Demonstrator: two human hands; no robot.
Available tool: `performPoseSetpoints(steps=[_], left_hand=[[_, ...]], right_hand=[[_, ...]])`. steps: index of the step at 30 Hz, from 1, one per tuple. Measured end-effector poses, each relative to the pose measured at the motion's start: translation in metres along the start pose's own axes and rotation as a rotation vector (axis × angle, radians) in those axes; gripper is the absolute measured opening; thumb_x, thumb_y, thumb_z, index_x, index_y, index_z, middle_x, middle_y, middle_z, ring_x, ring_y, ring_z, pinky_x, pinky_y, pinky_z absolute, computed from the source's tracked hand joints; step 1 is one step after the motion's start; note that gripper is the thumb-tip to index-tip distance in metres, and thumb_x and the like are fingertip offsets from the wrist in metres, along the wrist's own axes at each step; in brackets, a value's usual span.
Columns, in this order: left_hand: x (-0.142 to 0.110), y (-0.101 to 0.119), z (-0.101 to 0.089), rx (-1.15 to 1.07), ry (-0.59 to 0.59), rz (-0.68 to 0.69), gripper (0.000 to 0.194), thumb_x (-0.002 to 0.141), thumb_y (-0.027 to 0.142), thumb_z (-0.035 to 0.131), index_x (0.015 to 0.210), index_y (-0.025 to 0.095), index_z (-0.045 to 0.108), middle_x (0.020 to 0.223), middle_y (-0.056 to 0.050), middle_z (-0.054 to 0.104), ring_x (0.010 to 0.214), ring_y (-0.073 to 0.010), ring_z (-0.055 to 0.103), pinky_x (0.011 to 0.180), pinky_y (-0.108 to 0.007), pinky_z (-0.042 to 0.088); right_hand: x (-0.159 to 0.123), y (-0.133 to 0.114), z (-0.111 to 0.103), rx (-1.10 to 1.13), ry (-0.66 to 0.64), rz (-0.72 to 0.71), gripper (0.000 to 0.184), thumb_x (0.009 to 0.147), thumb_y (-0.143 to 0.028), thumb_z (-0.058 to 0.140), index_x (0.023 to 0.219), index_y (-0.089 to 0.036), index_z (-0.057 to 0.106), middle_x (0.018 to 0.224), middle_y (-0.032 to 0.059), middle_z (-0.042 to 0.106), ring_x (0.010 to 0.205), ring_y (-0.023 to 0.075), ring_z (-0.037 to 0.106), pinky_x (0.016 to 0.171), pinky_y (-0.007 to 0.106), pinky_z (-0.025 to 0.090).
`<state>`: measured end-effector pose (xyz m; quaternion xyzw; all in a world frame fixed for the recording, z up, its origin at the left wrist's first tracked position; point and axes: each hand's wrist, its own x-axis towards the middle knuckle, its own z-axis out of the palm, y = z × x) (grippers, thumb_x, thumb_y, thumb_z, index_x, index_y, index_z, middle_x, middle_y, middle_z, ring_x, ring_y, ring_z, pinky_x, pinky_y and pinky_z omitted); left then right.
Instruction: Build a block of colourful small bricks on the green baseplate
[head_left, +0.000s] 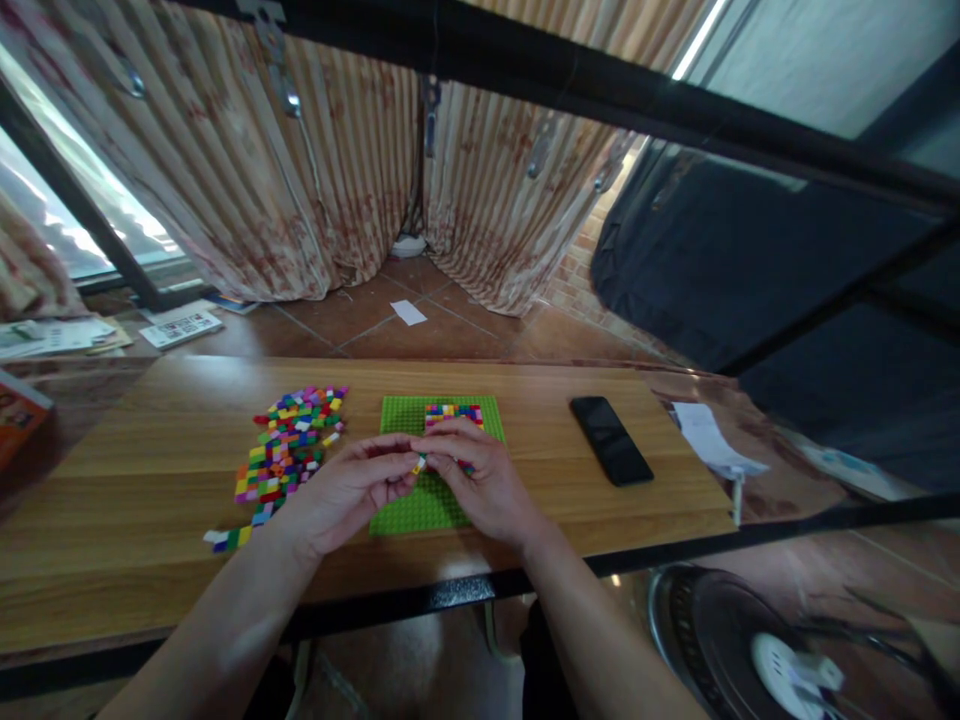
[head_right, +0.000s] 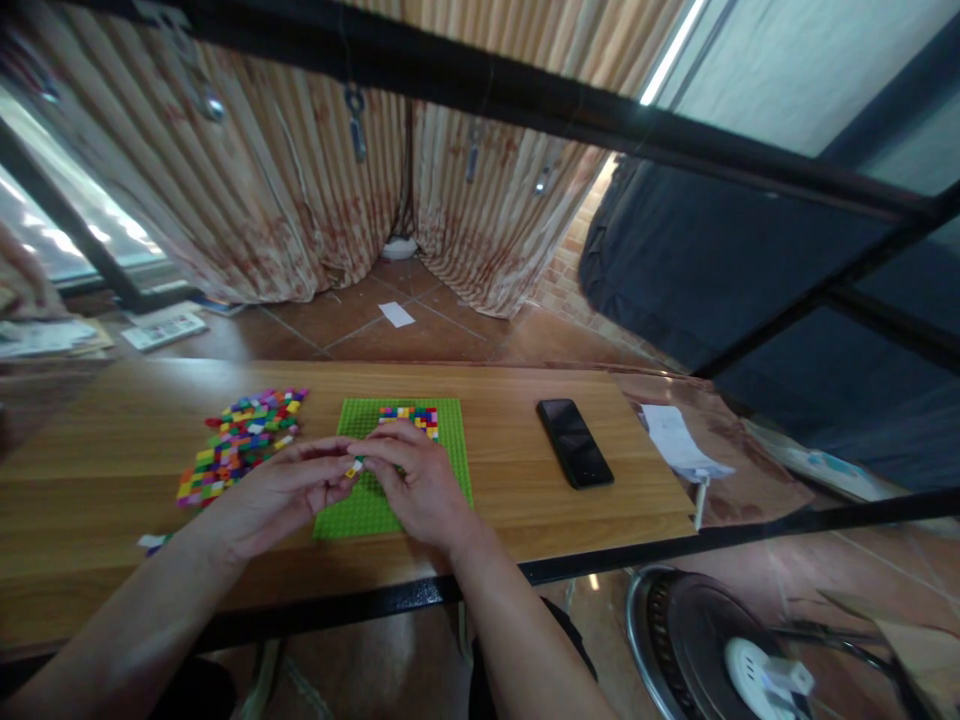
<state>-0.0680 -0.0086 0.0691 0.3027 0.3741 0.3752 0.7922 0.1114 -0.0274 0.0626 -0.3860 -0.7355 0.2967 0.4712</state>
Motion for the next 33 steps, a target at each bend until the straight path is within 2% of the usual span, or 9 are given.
performPoseSetpoints(steps=[9,13,16,21,28,33], left_hand=[[0.003,-0.003,0.005,0.080,0.017,-0.030,0.021,0.062,0.017,0.083,0.082,0.017,0.077,0.076,-0.001,0.070,0.067,-0.0078,0.059,0.066,-0.020,0.048],[0.004,-0.001,0.005,0.169,0.035,0.007,0.024,0.067,0.021,0.081,0.089,0.016,0.077,0.085,-0.004,0.072,0.070,-0.0097,0.059,0.067,-0.023,0.048],[0.004,0.001,0.002,0.165,0.083,0.036,0.024,0.066,0.021,0.081,0.089,0.015,0.077,0.080,-0.004,0.071,0.069,-0.0096,0.058,0.066,-0.022,0.047],[0.006,0.003,-0.001,0.132,0.145,0.041,0.027,0.063,0.020,0.082,0.089,0.013,0.077,0.072,-0.003,0.068,0.068,-0.0090,0.058,0.064,-0.020,0.047],[0.007,0.002,0.000,0.175,0.149,0.057,0.026,0.065,0.021,0.081,0.089,0.014,0.076,0.072,-0.003,0.068,0.066,-0.0099,0.058,0.063,-0.022,0.047],[0.006,0.003,0.001,0.162,0.160,0.059,0.025,0.064,0.021,0.081,0.088,0.014,0.077,0.071,-0.002,0.068,0.067,-0.0101,0.058,0.063,-0.022,0.046]], right_hand=[[0.000,-0.003,-0.007,-0.052,0.013,0.078,0.015,0.088,-0.015,0.062,0.092,-0.026,0.071,0.098,0.0026,0.066,0.098,0.0158,0.063,0.090,0.032,0.051],[-0.002,0.008,-0.022,-0.098,0.101,0.145,0.011,0.087,-0.018,0.062,0.089,-0.026,0.070,0.091,0.0015,0.066,0.087,0.0159,0.063,0.080,0.031,0.052],[-0.006,0.020,-0.037,-0.180,0.157,0.212,0.009,0.086,-0.020,0.062,0.087,-0.024,0.070,0.092,0.0024,0.065,0.085,0.0159,0.062,0.075,0.029,0.051],[-0.013,0.034,-0.047,-0.225,0.114,0.251,0.011,0.084,-0.018,0.064,0.086,-0.025,0.072,0.098,0.0033,0.063,0.095,0.0182,0.062,0.085,0.035,0.050],[-0.011,0.040,-0.035,-0.257,0.125,0.248,0.015,0.078,-0.014,0.071,0.082,-0.028,0.075,0.104,0.0035,0.061,0.103,0.0211,0.058,0.096,0.045,0.046],[-0.010,0.042,-0.032,-0.219,0.162,0.267,0.017,0.075,-0.012,0.073,0.078,-0.029,0.075,0.107,0.0032,0.059,0.106,0.0212,0.056,0.099,0.045,0.043]])
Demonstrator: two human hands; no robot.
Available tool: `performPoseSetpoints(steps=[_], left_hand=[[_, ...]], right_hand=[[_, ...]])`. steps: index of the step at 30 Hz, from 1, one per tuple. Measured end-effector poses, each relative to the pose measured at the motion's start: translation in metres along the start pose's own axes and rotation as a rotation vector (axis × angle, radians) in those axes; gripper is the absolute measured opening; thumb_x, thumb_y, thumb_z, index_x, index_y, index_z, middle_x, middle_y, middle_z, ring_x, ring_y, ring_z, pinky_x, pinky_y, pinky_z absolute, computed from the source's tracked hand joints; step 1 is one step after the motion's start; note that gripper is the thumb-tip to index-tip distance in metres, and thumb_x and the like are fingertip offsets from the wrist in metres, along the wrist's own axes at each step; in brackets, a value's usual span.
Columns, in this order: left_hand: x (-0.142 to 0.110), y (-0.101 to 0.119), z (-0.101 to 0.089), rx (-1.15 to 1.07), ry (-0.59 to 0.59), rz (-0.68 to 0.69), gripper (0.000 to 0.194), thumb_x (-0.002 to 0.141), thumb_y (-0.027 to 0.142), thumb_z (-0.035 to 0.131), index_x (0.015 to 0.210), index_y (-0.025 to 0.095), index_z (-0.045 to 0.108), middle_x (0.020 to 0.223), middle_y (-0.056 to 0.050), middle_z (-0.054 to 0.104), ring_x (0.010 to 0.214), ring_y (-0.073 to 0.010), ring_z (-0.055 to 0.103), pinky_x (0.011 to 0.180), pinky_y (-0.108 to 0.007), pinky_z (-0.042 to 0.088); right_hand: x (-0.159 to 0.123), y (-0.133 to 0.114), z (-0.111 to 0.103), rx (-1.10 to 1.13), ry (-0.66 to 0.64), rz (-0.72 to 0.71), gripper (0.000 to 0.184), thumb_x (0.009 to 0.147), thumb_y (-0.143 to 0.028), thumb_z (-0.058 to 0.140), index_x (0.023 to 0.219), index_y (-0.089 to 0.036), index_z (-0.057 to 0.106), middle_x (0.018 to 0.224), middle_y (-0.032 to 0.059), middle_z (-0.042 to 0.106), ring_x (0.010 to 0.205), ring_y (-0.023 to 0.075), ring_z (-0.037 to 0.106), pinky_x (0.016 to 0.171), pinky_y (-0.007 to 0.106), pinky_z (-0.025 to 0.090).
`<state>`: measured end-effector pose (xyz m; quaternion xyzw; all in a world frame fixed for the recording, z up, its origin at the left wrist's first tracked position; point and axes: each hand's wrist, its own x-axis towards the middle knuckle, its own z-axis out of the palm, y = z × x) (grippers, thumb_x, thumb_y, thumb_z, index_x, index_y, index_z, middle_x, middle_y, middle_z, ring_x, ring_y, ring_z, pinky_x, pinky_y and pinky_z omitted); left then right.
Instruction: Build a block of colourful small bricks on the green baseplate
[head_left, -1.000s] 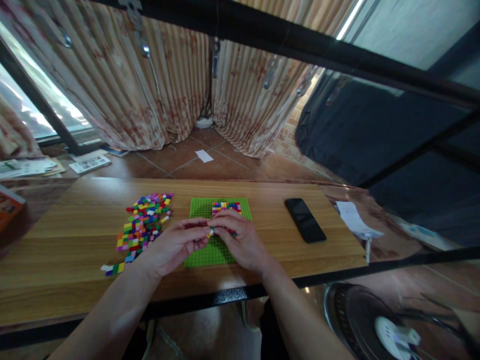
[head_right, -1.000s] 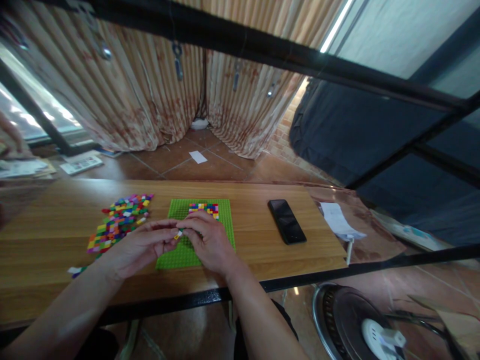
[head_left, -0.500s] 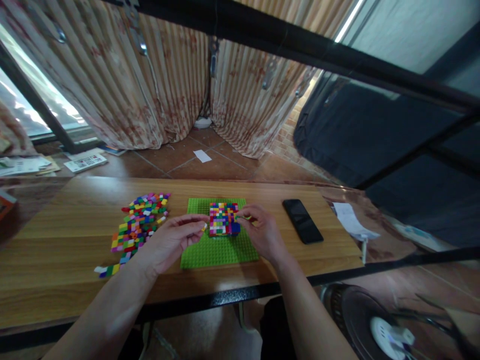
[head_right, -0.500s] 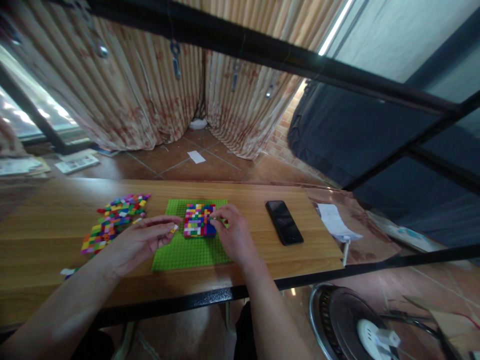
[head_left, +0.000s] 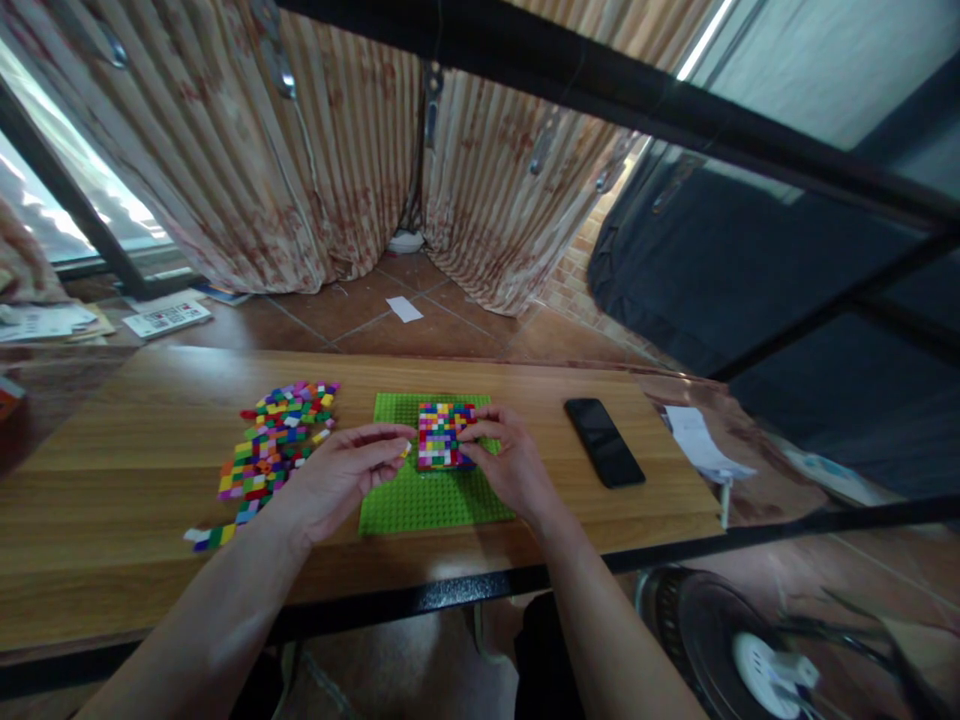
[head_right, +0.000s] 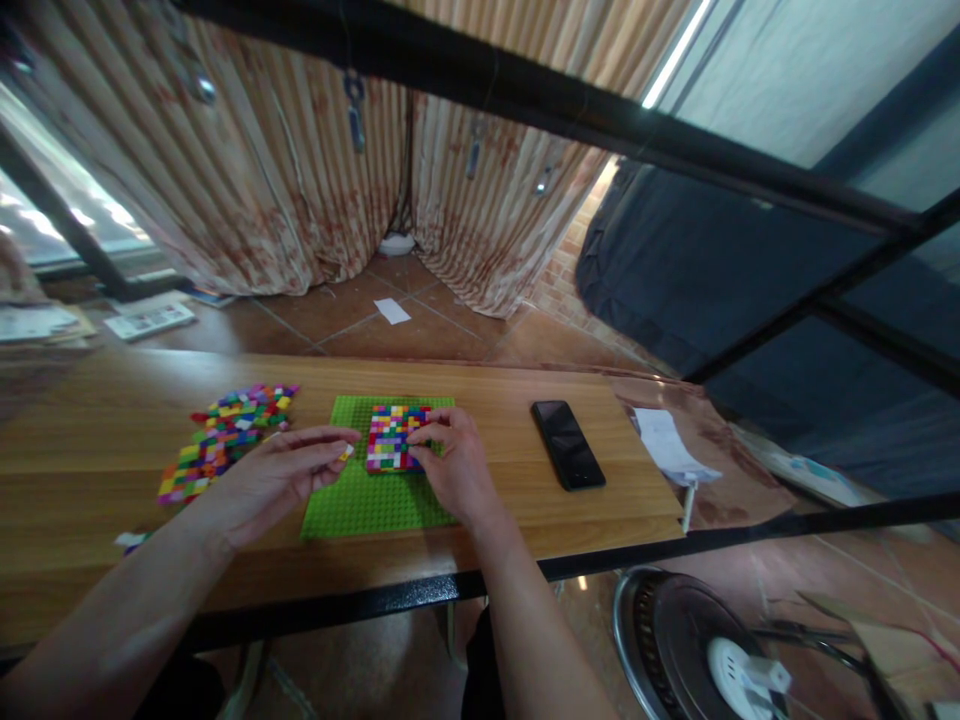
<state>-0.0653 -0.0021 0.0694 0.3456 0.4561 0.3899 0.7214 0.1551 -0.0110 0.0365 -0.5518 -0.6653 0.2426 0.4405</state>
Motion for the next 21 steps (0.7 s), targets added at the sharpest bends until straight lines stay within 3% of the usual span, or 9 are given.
performPoseSetpoints(steps=[7,14,21], left_hand=[[0.000,0.000,0.000,-0.021,-0.002,-0.026,0.026,0.063,0.019,0.082,0.087,0.013,0.077,0.071,-0.002,0.068,0.066,-0.0083,0.057,0.063,-0.019,0.045],[0.000,-0.002,-0.001,-0.026,-0.003,-0.023,0.024,0.065,0.019,0.081,0.087,0.013,0.077,0.074,-0.003,0.069,0.068,-0.0087,0.057,0.064,-0.020,0.045],[-0.001,-0.003,0.003,-0.040,-0.017,-0.024,0.026,0.061,0.021,0.084,0.085,0.014,0.077,0.074,-0.003,0.069,0.069,-0.0088,0.057,0.064,-0.019,0.045]], right_hand=[[0.002,0.006,0.006,0.114,0.044,0.175,0.013,0.067,-0.016,0.075,0.077,-0.023,0.073,0.107,0.0033,0.061,0.104,0.0208,0.059,0.094,0.040,0.045],[0.001,0.014,0.013,0.337,0.036,0.380,0.024,0.058,-0.024,0.078,0.079,-0.020,0.067,0.090,0.0023,0.068,0.086,0.0187,0.060,0.083,0.034,0.047],[0.004,0.006,0.014,0.408,0.041,0.428,0.024,0.053,-0.024,0.078,0.072,-0.020,0.064,0.077,-0.0011,0.065,0.075,0.0159,0.059,0.072,0.029,0.046]])
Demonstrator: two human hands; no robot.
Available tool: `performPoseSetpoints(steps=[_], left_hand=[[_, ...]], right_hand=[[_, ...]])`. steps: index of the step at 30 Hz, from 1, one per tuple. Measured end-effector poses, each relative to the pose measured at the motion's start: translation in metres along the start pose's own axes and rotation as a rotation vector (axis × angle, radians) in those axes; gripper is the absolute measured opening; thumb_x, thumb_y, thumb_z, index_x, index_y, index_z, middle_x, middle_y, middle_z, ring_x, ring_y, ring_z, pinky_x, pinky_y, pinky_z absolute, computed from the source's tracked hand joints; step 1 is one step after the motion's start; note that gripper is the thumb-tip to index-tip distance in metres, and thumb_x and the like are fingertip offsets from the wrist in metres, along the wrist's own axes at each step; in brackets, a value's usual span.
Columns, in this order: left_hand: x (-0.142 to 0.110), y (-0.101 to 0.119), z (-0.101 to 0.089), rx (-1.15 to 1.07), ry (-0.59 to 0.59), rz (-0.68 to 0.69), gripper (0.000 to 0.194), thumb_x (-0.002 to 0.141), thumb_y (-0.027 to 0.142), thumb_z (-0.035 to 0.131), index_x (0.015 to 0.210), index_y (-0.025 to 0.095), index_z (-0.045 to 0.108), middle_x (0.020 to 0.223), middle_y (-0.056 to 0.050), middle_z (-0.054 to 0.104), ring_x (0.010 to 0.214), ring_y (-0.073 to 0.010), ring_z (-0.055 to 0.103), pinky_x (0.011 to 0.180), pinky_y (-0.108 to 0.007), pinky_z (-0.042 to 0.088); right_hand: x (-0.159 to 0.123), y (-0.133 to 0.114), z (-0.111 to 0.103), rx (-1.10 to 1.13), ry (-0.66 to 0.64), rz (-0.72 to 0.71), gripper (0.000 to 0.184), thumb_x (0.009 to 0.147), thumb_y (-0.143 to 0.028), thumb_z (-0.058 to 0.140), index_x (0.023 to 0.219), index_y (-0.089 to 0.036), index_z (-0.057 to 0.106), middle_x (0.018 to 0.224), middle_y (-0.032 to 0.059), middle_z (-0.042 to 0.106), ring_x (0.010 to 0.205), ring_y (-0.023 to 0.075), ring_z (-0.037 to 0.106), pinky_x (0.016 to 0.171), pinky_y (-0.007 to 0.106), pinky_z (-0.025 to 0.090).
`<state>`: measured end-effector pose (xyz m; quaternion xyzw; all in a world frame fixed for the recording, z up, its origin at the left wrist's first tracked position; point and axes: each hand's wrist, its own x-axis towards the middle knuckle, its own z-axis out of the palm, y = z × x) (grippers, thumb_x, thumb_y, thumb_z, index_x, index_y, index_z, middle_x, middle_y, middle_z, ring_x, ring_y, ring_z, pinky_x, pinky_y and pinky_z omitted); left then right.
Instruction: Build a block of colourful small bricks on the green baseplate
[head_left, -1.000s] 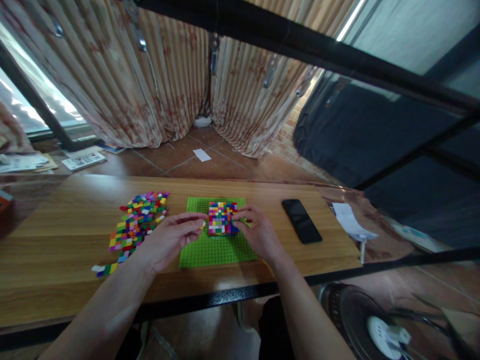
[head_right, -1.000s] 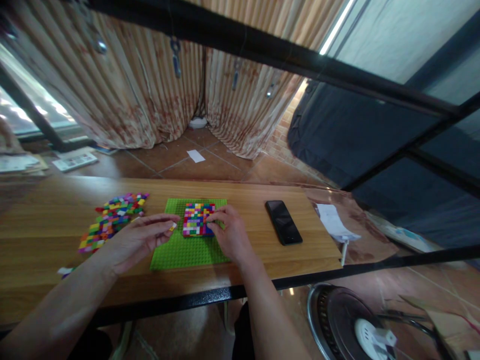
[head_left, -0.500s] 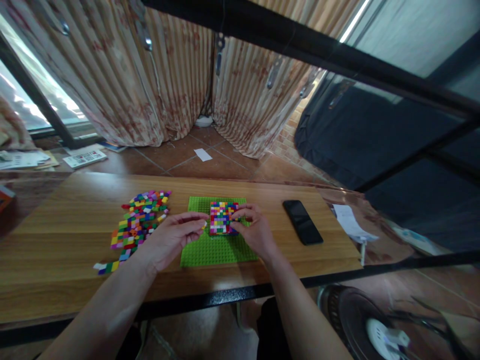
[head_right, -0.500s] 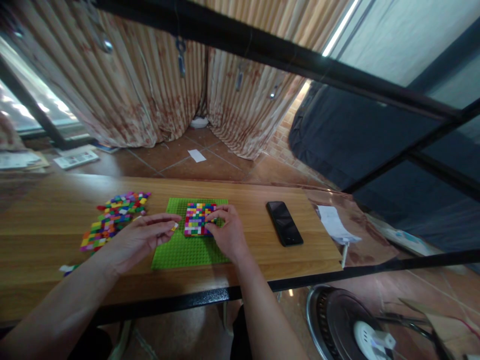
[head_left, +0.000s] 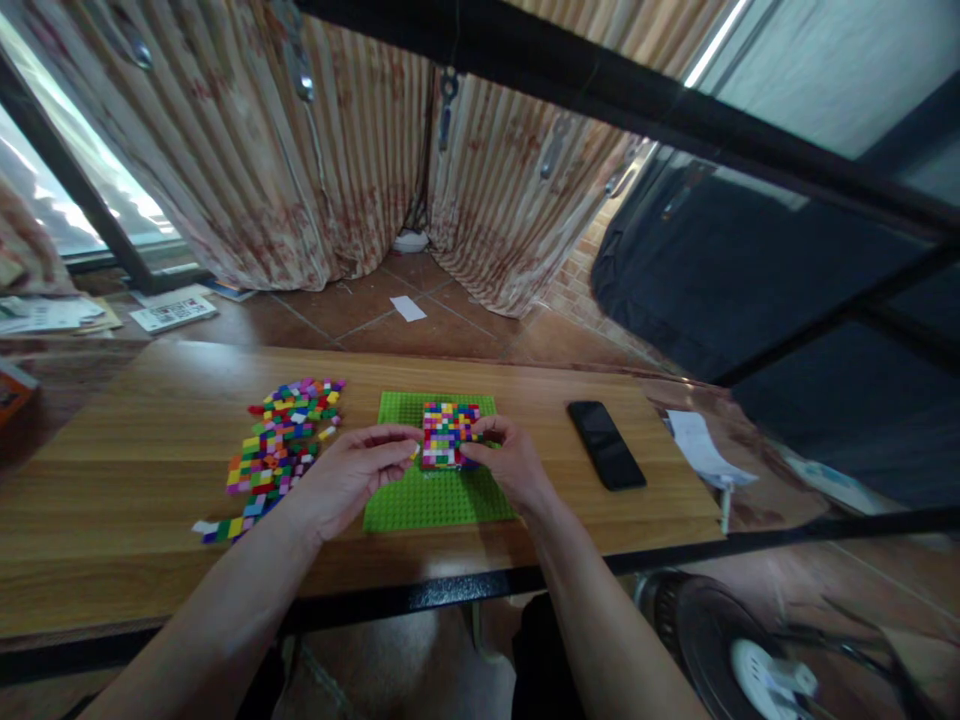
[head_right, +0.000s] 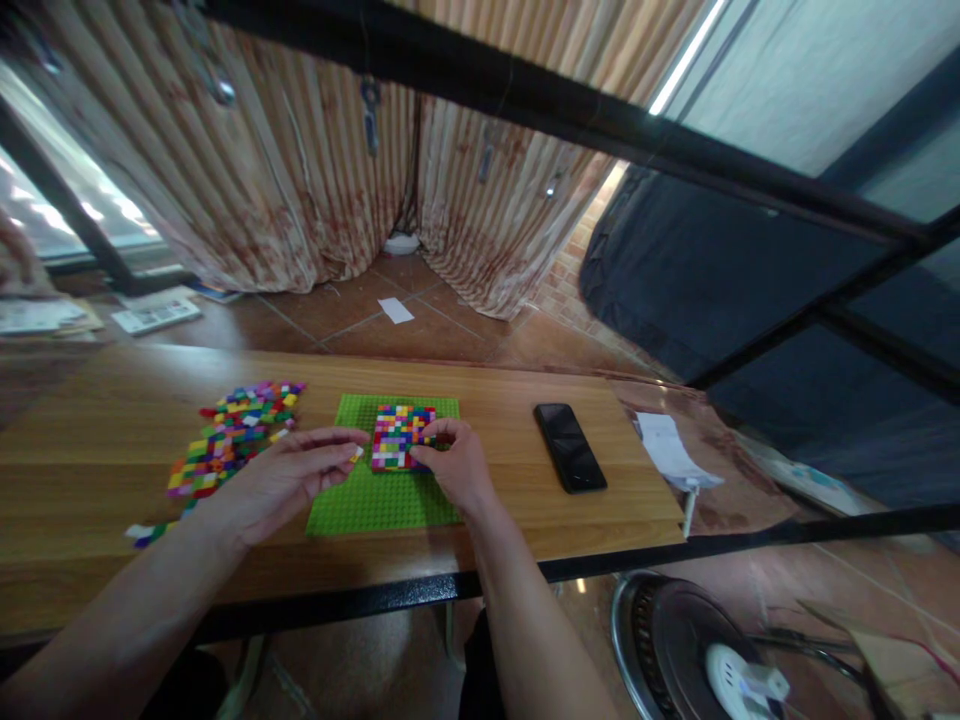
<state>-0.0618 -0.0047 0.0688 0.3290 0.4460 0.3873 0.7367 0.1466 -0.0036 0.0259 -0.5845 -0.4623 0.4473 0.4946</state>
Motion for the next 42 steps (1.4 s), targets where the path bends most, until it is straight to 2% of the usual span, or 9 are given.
performPoseSetpoints(steps=[3,7,13,18,22,26,33,39,42], left_hand=[[0.000,-0.001,0.001,0.001,-0.004,-0.003,0.029,0.059,0.022,0.086,0.085,0.014,0.078,0.075,-0.003,0.070,0.068,-0.0084,0.057,0.064,-0.019,0.045],[0.001,-0.003,-0.001,-0.016,-0.019,0.001,0.031,0.058,0.025,0.088,0.085,0.014,0.078,0.071,-0.002,0.069,0.066,-0.0079,0.057,0.063,-0.018,0.045],[0.001,-0.002,0.001,-0.055,-0.036,0.004,0.034,0.057,0.024,0.089,0.087,0.014,0.078,0.075,-0.003,0.071,0.068,-0.0085,0.059,0.065,-0.019,0.047],[0.000,-0.002,0.004,-0.075,-0.067,0.002,0.033,0.057,0.023,0.089,0.087,0.015,0.078,0.082,-0.004,0.073,0.073,-0.0104,0.061,0.068,-0.020,0.047],[-0.001,-0.005,0.003,-0.067,-0.133,0.021,0.031,0.061,0.023,0.087,0.090,0.014,0.077,0.090,-0.005,0.074,0.079,-0.0121,0.062,0.072,-0.022,0.047],[-0.001,-0.006,0.004,-0.095,-0.172,0.030,0.027,0.064,0.019,0.085,0.088,0.015,0.076,0.087,-0.004,0.073,0.078,-0.0115,0.061,0.072,-0.023,0.046],[-0.002,-0.005,0.005,-0.127,-0.168,0.033,0.028,0.061,0.019,0.087,0.087,0.015,0.077,0.083,-0.002,0.072,0.074,-0.0099,0.061,0.069,-0.021,0.046],[0.000,-0.005,0.000,-0.081,-0.121,0.020,0.034,0.061,0.021,0.087,0.093,0.015,0.077,0.083,-0.004,0.075,0.072,-0.0103,0.063,0.064,-0.019,0.046],[0.000,-0.004,0.000,-0.054,-0.106,0.017,0.031,0.063,0.020,0.085,0.093,0.015,0.077,0.081,-0.004,0.075,0.070,-0.0102,0.063,0.064,-0.020,0.046]], right_hand=[[0.001,0.000,0.000,-0.015,-0.002,-0.022,0.021,0.054,-0.022,0.077,0.071,-0.020,0.064,0.075,-0.0016,0.065,0.073,0.0154,0.058,0.070,0.028,0.046],[0.001,0.003,-0.003,-0.094,-0.019,-0.058,0.021,0.058,-0.024,0.077,0.076,-0.020,0.068,0.083,0.0014,0.068,0.080,0.0178,0.061,0.074,0.031,0.049],[-0.011,-0.013,0.002,-0.243,0.091,-0.339,0.006,0.077,-0.027,0.071,0.081,-0.023,0.073,0.105,0.0053,0.066,0.103,0.0209,0.061,0.088,0.036,0.050],[-0.027,-0.031,0.018,-0.201,-0.108,-0.525,0.015,0.086,-0.025,0.066,0.098,-0.029,0.075,0.109,0.0045,0.064,0.107,0.0177,0.061,0.097,0.036,0.048],[-0.033,-0.034,0.025,-0.261,-0.204,-0.530,0.020,0.089,-0.025,0.065,0.106,-0.031,0.073,0.113,0.0046,0.063,0.111,0.0179,0.059,0.101,0.038,0.046],[-0.032,-0.032,0.026,-0.252,-0.238,-0.531,0.017,0.091,-0.024,0.063,0.102,-0.030,0.074,0.111,0.0043,0.064,0.111,0.0178,0.059,0.101,0.039,0.047],[-0.031,-0.032,0.025,-0.185,-0.196,-0.540,0.010,0.088,-0.023,0.066,0.093,-0.028,0.074,0.107,0.0034,0.066,0.105,0.0172,0.063,0.098,0.037,0.049],[-0.031,-0.034,0.018,-0.148,-0.171,-0.546,0.011,0.089,-0.022,0.063,0.093,-0.025,0.072,0.091,0.0018,0.071,0.088,0.0155,0.066,0.083,0.031,0.052],[-0.031,-0.033,0.015,-0.147,-0.150,-0.505,0.012,0.088,-0.024,0.062,0.095,-0.024,0.072,0.093,0.0023,0.072,0.087,0.0155,0.066,0.081,0.031,0.052]])
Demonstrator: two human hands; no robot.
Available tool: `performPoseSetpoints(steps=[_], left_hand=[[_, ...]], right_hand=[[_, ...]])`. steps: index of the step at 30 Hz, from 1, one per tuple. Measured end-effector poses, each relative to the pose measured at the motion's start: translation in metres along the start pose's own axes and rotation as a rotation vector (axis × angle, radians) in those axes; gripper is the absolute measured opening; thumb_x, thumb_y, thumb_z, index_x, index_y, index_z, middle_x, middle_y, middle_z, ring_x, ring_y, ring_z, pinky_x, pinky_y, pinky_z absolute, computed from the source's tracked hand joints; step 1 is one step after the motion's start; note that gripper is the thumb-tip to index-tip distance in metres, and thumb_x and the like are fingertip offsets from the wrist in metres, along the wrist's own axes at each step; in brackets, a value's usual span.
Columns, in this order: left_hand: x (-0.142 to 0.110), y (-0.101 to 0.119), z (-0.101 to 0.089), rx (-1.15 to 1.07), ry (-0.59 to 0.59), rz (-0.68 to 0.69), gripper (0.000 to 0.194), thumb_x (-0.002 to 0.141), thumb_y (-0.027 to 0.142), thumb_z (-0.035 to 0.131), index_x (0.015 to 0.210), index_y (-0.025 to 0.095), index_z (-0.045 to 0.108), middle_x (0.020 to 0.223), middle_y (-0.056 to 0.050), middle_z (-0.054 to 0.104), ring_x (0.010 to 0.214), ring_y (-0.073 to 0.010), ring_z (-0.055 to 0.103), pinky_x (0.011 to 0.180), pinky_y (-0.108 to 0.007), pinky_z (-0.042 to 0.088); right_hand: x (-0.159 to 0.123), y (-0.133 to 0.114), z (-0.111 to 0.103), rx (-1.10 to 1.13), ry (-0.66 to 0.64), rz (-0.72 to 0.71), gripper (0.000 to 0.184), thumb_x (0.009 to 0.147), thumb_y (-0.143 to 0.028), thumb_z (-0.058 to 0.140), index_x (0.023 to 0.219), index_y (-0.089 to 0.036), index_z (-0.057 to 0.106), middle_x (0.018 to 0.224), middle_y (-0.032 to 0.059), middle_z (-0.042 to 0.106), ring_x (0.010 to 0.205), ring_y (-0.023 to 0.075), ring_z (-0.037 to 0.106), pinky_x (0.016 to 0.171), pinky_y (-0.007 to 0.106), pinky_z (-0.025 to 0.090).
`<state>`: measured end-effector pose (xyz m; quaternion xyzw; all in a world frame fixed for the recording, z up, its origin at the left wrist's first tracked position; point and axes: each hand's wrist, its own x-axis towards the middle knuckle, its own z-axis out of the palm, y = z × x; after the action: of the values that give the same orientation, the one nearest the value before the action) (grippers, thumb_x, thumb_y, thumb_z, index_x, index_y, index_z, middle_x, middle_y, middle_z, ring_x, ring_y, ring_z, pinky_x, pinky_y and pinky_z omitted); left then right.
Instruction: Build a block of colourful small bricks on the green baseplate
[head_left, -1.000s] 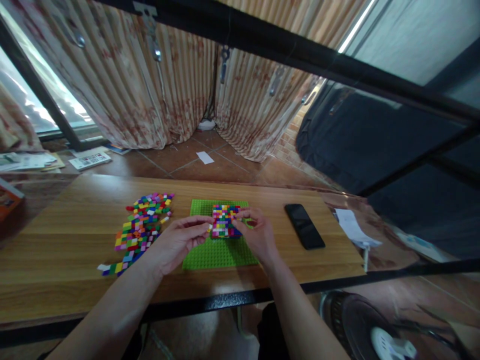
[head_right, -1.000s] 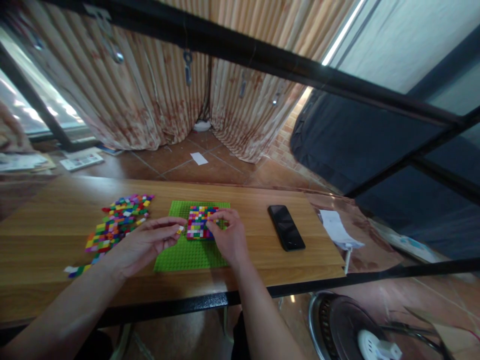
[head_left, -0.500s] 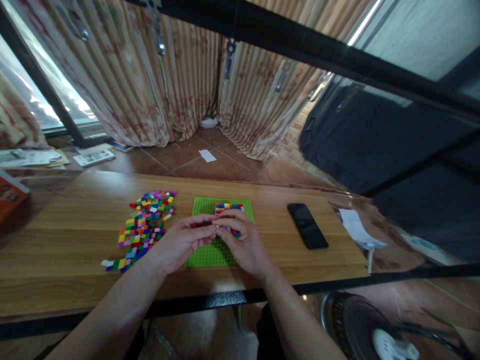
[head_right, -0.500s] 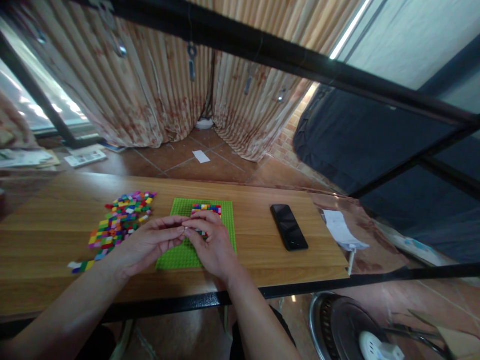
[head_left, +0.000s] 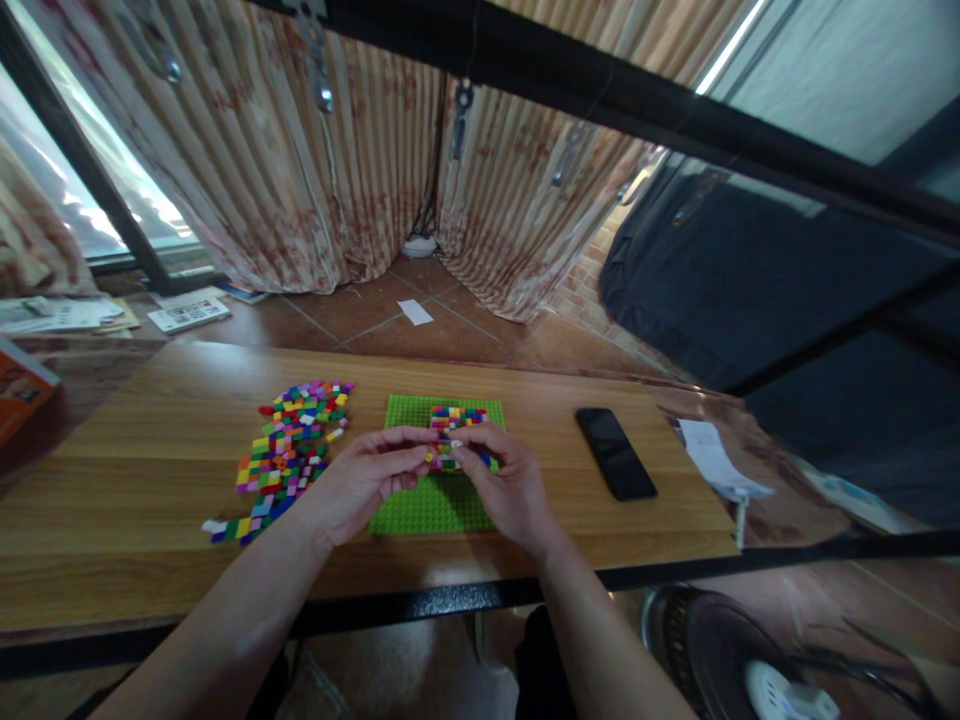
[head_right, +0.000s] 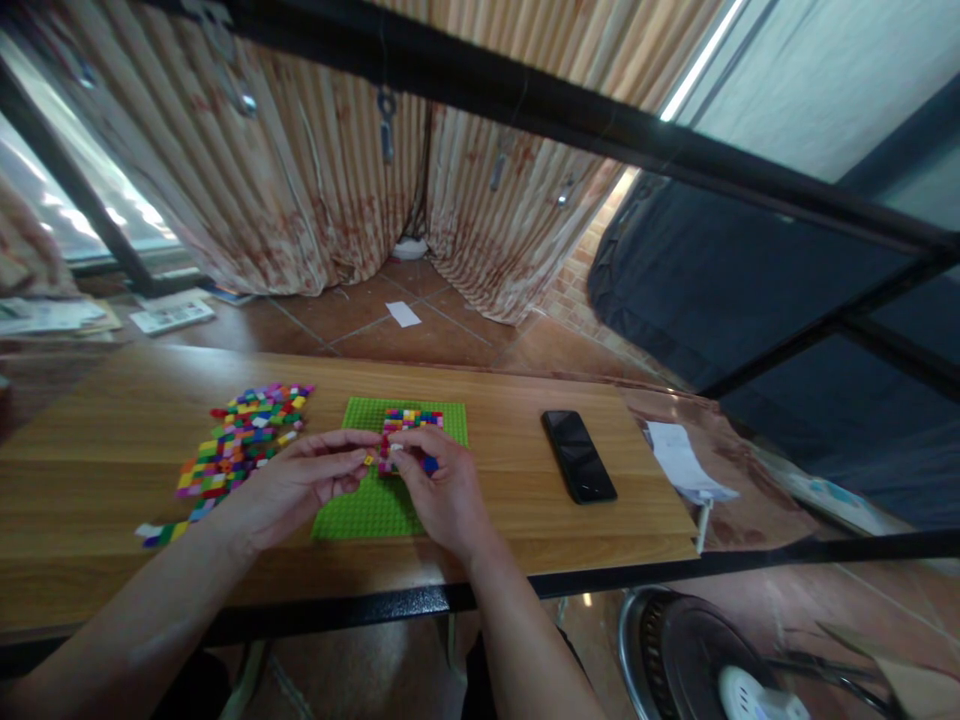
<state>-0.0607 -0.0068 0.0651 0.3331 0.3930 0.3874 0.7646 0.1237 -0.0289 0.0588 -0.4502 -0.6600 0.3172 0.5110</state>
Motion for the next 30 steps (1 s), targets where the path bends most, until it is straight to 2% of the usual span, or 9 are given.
performPoseSetpoints(steps=[3,8,12,16,22,30], left_hand=[[-0.001,0.002,0.002,0.022,0.009,-0.006,0.029,0.065,0.019,0.083,0.093,0.015,0.077,0.082,-0.005,0.075,0.070,-0.0107,0.063,0.064,-0.021,0.047],[-0.001,0.002,0.003,0.048,0.030,-0.009,0.028,0.065,0.020,0.083,0.092,0.015,0.076,0.079,-0.004,0.073,0.068,-0.0104,0.061,0.063,-0.021,0.045],[0.000,0.002,0.003,0.062,0.054,-0.011,0.027,0.064,0.019,0.083,0.089,0.015,0.076,0.078,-0.004,0.072,0.068,-0.0106,0.061,0.064,-0.022,0.045],[0.000,0.002,0.003,0.080,0.062,-0.014,0.026,0.064,0.020,0.082,0.089,0.015,0.076,0.077,-0.004,0.071,0.069,-0.0110,0.060,0.064,-0.023,0.044],[0.000,0.001,0.001,0.090,0.071,-0.009,0.025,0.065,0.019,0.081,0.090,0.015,0.076,0.081,-0.004,0.072,0.070,-0.0117,0.061,0.065,-0.024,0.045],[0.000,0.002,0.001,0.103,0.069,-0.003,0.025,0.065,0.021,0.082,0.089,0.015,0.076,0.082,-0.005,0.072,0.071,-0.0121,0.061,0.066,-0.024,0.045]], right_hand=[[0.000,0.002,-0.002,0.007,0.071,0.080,0.012,0.085,-0.025,0.063,0.095,-0.023,0.070,0.088,0.0017,0.072,0.081,0.0150,0.066,0.077,0.029,0.053],[0.003,0.006,-0.011,-0.013,0.159,0.181,0.008,0.081,-0.029,0.065,0.080,-0.021,0.066,0.077,0.0001,0.069,0.072,0.0143,0.064,0.070,0.027,0.053],[0.002,0.011,-0.022,-0.090,0.126,0.181,0.010,0.082,-0.029,0.065,0.079,-0.020,0.070,0.078,0.0019,0.071,0.073,0.0157,0.065,0.070,0.029,0.053],[-0.001,0.015,-0.030,-0.245,0.042,0.097,0.012,0.085,-0.024,0.061,0.087,-0.021,0.073,0.085,0.0037,0.072,0.076,0.0164,0.066,0.071,0.029,0.052],[-0.003,0.017,-0.031,-0.453,-0.079,0.019,0.017,0.087,-0.016,0.057,0.090,-0.022,0.073,0.088,0.0050,0.072,0.083,0.0181,0.067,0.077,0.031,0.052],[-0.001,0.020,-0.022,-0.578,-0.027,0.071,0.010,0.084,-0.018,0.063,0.081,-0.021,0.071,0.082,0.0046,0.072,0.073,0.0182,0.065,0.070,0.031,0.049]])
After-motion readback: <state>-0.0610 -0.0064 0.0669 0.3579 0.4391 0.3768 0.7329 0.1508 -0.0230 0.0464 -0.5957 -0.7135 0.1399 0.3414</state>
